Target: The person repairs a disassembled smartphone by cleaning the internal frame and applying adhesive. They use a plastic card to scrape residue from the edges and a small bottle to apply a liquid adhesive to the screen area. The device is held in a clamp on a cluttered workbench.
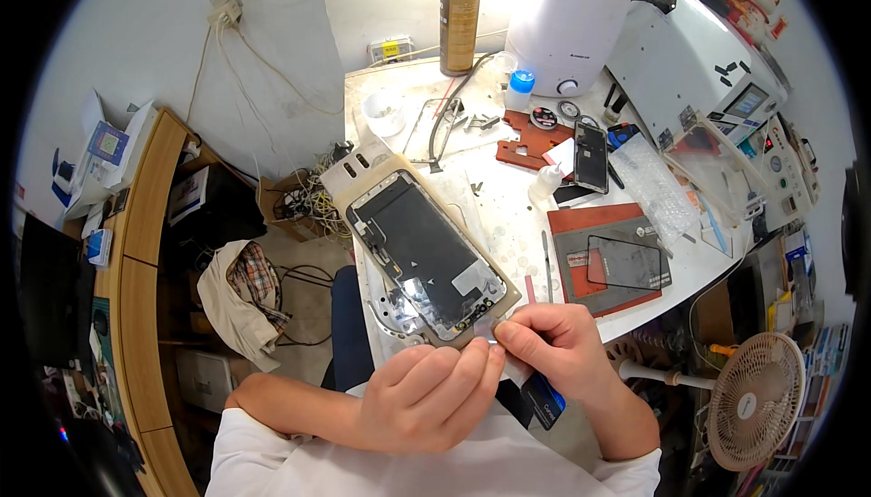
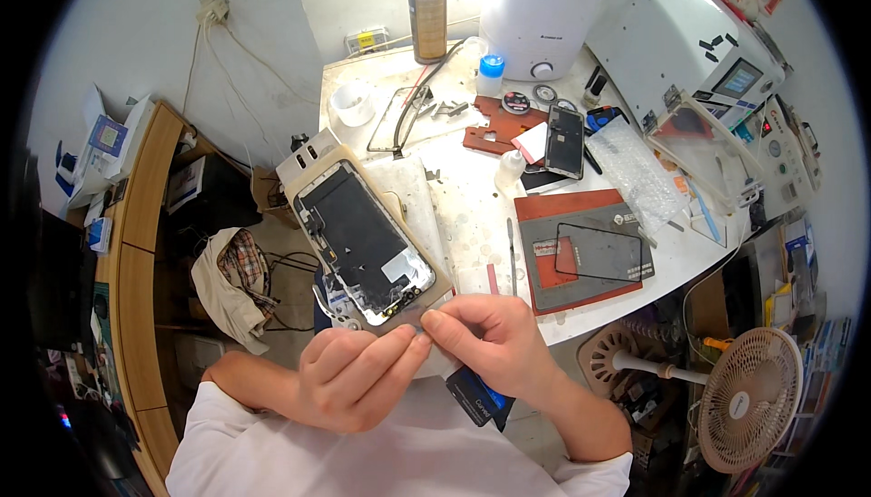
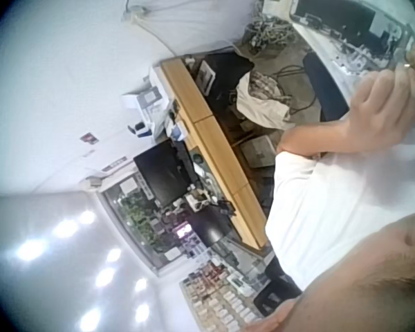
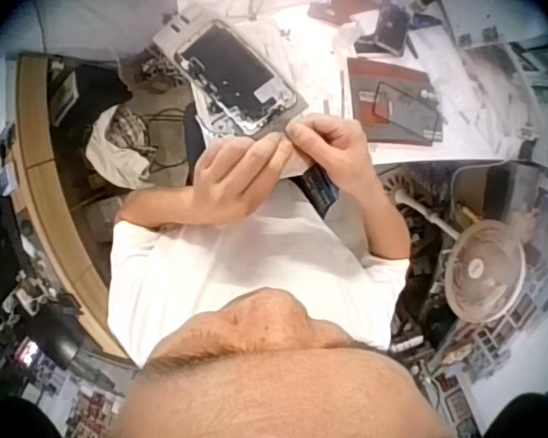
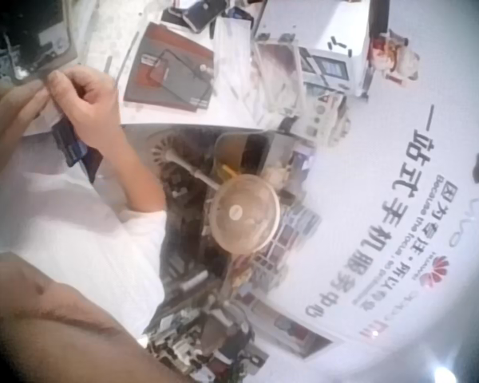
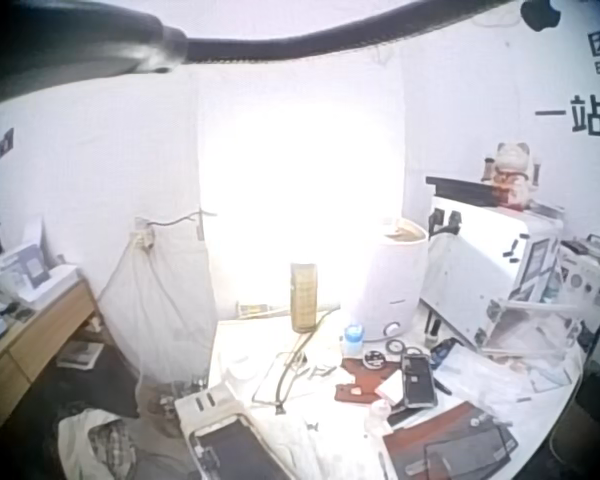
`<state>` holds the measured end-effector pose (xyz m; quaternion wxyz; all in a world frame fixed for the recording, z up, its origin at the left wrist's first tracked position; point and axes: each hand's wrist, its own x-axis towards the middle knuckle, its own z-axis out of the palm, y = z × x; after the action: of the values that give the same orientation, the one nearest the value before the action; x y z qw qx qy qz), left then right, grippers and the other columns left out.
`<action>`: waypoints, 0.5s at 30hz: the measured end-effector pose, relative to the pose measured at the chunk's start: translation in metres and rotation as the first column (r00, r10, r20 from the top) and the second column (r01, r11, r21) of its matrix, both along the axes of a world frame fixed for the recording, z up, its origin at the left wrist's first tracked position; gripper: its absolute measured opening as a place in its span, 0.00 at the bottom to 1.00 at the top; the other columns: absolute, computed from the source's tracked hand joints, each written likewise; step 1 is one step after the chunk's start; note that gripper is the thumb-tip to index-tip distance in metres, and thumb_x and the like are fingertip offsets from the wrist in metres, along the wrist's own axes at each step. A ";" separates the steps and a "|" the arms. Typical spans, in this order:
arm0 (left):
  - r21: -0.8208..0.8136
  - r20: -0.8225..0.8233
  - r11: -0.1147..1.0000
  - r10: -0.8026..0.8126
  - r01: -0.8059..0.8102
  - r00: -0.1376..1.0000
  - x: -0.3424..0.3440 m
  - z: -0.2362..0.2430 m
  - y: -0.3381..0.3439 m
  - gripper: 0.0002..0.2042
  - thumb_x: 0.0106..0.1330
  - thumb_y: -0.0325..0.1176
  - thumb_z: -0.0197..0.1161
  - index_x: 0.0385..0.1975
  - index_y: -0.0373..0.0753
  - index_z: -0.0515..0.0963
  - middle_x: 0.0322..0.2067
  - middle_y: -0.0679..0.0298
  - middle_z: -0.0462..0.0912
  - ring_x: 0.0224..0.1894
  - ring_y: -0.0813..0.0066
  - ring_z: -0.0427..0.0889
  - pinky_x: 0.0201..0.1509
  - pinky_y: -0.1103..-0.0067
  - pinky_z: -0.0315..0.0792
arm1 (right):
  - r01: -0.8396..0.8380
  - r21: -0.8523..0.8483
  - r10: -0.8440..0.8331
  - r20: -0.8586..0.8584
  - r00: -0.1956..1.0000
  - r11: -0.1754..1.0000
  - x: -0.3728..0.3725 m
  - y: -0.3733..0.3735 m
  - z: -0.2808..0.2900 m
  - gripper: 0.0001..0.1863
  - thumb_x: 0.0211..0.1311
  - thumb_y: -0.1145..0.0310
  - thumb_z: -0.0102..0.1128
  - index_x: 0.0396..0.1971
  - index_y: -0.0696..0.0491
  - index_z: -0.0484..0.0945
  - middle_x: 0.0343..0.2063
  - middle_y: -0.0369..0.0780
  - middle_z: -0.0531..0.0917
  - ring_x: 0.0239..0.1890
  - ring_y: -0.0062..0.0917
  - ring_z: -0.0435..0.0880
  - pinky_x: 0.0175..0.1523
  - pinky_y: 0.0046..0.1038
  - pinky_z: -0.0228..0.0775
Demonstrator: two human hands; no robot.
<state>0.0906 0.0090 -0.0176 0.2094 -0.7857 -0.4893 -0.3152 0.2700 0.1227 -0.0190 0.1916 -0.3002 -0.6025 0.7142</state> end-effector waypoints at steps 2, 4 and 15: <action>0.012 0.000 1.000 -0.001 0.001 1.000 0.001 -0.001 0.001 0.14 0.50 0.27 0.66 0.38 0.32 0.86 0.37 0.61 0.86 0.31 0.77 0.78 0.30 0.84 0.69 | -0.009 0.000 0.009 -0.006 1.000 1.000 0.001 0.001 -0.001 0.12 0.75 0.68 0.62 0.35 0.62 0.85 0.21 0.31 0.81 0.24 0.09 0.74 0.26 0.17 0.63; 0.026 -0.007 1.000 0.007 -0.007 1.000 0.001 -0.002 0.001 0.15 0.50 0.28 0.66 0.38 0.32 0.86 0.37 0.61 0.86 0.31 0.77 0.77 0.29 0.84 0.68 | -0.013 -0.010 0.013 -0.017 1.000 1.000 0.001 0.001 -0.003 0.12 0.75 0.67 0.62 0.35 0.61 0.85 0.21 0.30 0.81 0.24 0.09 0.74 0.27 0.17 0.64; 0.006 -0.005 1.000 0.015 -0.015 1.000 -0.009 -0.002 -0.012 0.16 0.49 0.29 0.66 0.39 0.34 0.87 0.40 0.62 0.87 0.30 0.77 0.77 0.31 0.82 0.68 | 0.147 -0.074 -0.144 0.043 0.989 0.986 -0.005 -0.028 0.000 0.13 0.76 0.65 0.63 0.37 0.61 0.86 0.23 0.27 0.80 0.26 0.07 0.71 0.29 0.16 0.62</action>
<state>0.0815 -0.0034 -0.0192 0.2152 -0.7823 -0.4937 -0.3131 0.2648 0.0945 -0.0194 0.2201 -0.3638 -0.5547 0.7152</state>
